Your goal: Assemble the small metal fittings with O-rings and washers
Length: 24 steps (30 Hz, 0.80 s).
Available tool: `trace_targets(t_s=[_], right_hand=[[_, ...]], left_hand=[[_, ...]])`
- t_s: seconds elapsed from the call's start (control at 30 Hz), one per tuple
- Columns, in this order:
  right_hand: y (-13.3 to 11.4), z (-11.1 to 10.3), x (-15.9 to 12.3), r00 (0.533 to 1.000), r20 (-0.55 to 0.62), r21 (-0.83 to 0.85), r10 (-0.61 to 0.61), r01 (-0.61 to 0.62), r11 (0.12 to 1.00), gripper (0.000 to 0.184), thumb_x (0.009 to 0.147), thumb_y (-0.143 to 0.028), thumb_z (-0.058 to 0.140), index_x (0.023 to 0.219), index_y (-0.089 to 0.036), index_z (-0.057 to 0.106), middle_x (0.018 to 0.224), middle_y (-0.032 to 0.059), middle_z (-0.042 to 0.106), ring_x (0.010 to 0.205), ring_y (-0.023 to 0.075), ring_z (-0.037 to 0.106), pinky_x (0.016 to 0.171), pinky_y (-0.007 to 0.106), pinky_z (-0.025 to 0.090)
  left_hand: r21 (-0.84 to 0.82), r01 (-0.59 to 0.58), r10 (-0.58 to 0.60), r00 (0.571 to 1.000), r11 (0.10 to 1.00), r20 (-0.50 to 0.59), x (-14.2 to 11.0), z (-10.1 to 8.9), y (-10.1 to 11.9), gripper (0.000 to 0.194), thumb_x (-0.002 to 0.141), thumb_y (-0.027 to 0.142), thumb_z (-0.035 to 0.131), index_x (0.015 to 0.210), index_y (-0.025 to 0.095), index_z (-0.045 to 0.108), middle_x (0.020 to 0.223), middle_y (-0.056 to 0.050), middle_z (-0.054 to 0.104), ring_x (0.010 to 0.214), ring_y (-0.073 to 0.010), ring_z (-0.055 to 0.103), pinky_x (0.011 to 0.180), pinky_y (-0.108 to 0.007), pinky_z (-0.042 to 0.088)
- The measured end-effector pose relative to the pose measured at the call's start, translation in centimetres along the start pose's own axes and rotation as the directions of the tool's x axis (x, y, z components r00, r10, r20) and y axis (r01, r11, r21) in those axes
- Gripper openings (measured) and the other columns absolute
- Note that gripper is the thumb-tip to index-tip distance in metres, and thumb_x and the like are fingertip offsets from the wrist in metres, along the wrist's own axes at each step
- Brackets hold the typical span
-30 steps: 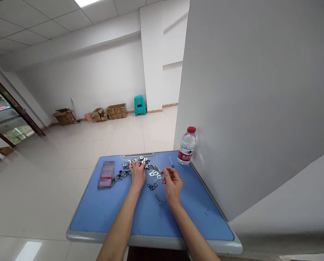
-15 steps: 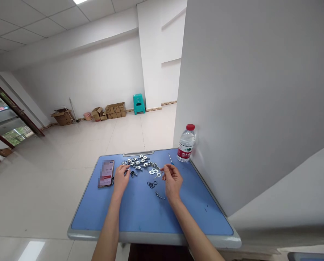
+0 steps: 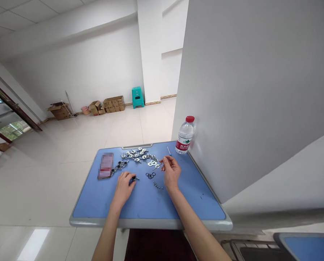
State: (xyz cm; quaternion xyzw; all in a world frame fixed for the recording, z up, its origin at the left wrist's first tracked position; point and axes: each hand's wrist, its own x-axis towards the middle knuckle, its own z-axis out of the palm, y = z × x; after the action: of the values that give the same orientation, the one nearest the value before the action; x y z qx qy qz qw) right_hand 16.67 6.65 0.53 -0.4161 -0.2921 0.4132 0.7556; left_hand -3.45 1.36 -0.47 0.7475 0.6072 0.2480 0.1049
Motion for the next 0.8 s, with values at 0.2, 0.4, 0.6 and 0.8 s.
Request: trace_targets(t_s=[0.2,0.4,0.6,0.8], right_hand=[[0.1,0.0,0.1,1.000,0.022,-0.016,0.014,-0.013,1.000,0.035,0.070,-0.049,0.072,0.082,-0.018,0.059,0.063,-0.0010,0.063,0.044,0.0084,0.041,0.044,0.024,0.036],[0.2,-0.2,0.2,0.999,0.037,-0.037,0.017,-0.016,0.999,0.033,0.071,-0.047,0.071,0.081,-0.018,0.061,0.061,-0.0023,0.059,0.047,0.0094,0.044,0.045,0.024,0.039],[0.5,-0.3,0.4,0.997,0.067,-0.069,0.039,-0.034,0.997,0.033,0.072,-0.049,0.070,0.081,-0.018,0.061,0.061,-0.0023,0.058,0.048,0.0100,0.045,0.045,0.024,0.039],[0.5,-0.8,1.1,0.999,0.032,-0.124,0.001,0.003,0.992,0.038,0.075,-0.055,0.063,0.082,-0.019,0.058,0.059,-0.0043,0.050,0.051,0.0105,0.044,0.048,0.024,0.039]], left_hand=[[-0.131,-0.014,0.017,1.000,0.991,0.022,-2.9,1.0,2.4,0.029,0.084,0.015,0.055,0.108,0.026,0.066,0.104,-0.004,0.063,0.100,-0.0232,0.057,0.089,-0.038,0.046],[-0.181,-0.046,0.051,0.998,0.982,0.024,-3.5,1.9,3.1,0.034,0.085,0.015,0.055,0.116,0.026,0.063,0.109,-0.005,0.063,0.103,-0.0241,0.056,0.092,-0.041,0.045],[-0.194,-0.071,0.085,0.994,0.978,0.063,-3.5,1.8,3.2,0.036,0.085,0.017,0.057,0.119,0.027,0.061,0.110,-0.004,0.064,0.105,-0.0236,0.057,0.096,-0.042,0.044],[-0.197,-0.065,0.071,0.997,0.978,0.023,-3.7,2.3,3.0,0.036,0.084,0.018,0.058,0.119,0.026,0.061,0.112,-0.006,0.062,0.104,-0.0245,0.057,0.093,-0.041,0.047]])
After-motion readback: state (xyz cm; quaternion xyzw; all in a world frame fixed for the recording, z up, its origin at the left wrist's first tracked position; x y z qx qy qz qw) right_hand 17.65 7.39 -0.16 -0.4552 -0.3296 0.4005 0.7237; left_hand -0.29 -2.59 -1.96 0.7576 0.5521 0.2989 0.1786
